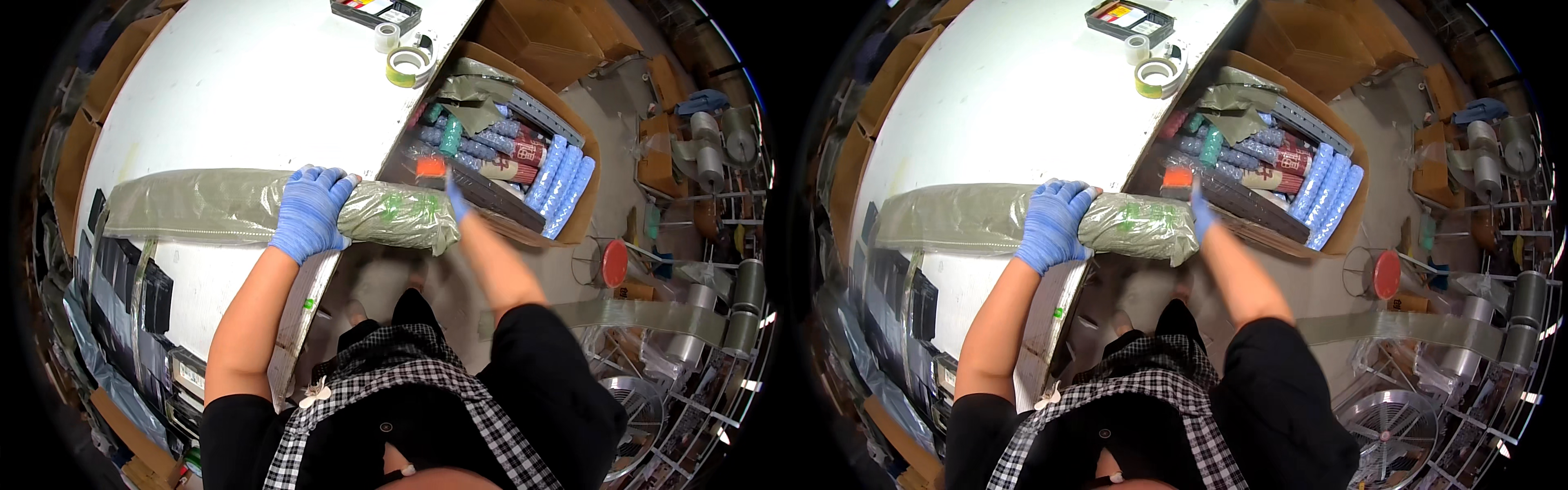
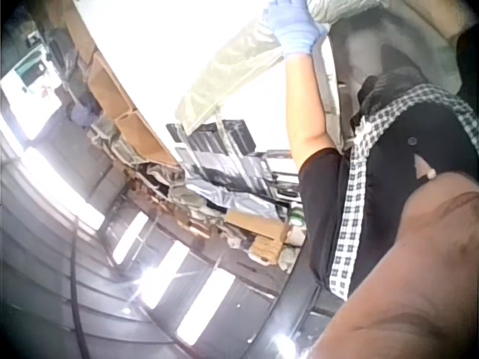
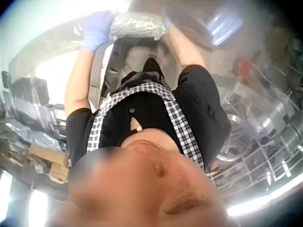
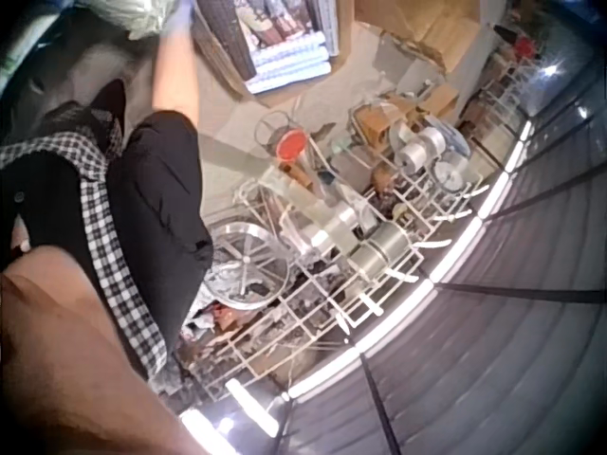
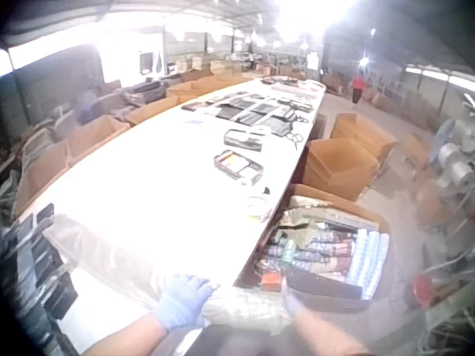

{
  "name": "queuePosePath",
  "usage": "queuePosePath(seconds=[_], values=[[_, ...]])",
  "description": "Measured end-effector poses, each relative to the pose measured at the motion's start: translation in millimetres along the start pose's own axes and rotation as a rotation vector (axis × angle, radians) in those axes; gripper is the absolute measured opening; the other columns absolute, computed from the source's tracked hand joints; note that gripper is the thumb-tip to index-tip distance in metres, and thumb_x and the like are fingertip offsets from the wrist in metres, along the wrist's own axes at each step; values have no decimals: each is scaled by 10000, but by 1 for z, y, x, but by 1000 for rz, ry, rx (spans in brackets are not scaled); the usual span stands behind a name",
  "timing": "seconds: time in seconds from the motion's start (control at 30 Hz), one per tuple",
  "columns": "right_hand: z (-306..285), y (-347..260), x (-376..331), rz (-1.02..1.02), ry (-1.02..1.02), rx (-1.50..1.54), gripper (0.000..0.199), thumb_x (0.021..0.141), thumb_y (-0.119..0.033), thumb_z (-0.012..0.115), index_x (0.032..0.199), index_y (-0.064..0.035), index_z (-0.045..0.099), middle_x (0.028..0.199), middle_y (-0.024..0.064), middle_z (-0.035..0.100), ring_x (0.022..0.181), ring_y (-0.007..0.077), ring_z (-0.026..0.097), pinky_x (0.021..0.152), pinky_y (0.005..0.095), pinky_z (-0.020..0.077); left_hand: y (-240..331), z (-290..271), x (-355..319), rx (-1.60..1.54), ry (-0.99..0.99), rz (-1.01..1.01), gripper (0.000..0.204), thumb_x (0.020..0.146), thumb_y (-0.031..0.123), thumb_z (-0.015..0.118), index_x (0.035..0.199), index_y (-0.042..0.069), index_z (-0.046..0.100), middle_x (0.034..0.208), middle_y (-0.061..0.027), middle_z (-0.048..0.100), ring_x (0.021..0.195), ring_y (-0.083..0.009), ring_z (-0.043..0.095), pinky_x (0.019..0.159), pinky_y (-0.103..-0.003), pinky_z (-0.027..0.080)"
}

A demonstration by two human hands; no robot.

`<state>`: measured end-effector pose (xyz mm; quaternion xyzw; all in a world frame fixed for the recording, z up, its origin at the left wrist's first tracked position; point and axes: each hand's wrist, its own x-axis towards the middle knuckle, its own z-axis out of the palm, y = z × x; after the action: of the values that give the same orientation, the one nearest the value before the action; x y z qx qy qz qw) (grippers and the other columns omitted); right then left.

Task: The person wraps long items in plastic and fabric, secures them with tape, and applies shipping labels. They handle multiple items one at a time, using a tape dispenser and scissors, and place finished packages into a cardboard box.

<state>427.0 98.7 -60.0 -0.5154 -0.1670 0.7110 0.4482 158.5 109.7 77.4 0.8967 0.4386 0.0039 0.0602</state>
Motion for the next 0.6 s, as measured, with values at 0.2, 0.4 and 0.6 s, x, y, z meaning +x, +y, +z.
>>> queuePosePath(seconds=[0.2,0.4,0.6], values=[[21,48,-218,-33,-291,26,760,884,-595,561,1422,-83,401,1097,114,642,975,239,649,878,387,515,-14,-7,11,14,-196,-75,948,475,413,864,1323,168,519,1227,-92,578,1139,-288,546,1024,-411,399],[92,-156,-144,-681,-220,-212,441,843,-297,707,1143,-20,539,932,105,661,815,193,642,706,326,520,-3,-6,4,-9,-21,-26,871,482,371,853,1277,162,563,1207,-82,585,1113,-289,546,1008,-409,412],[61,-127,-18,-697,-220,-153,229,828,-82,709,1011,-41,578,856,58,658,695,142,642,593,264,533,0,7,-10,-47,103,-35,877,439,350,863,1242,151,573,1167,-75,581,1079,-294,538,987,-446,410]])
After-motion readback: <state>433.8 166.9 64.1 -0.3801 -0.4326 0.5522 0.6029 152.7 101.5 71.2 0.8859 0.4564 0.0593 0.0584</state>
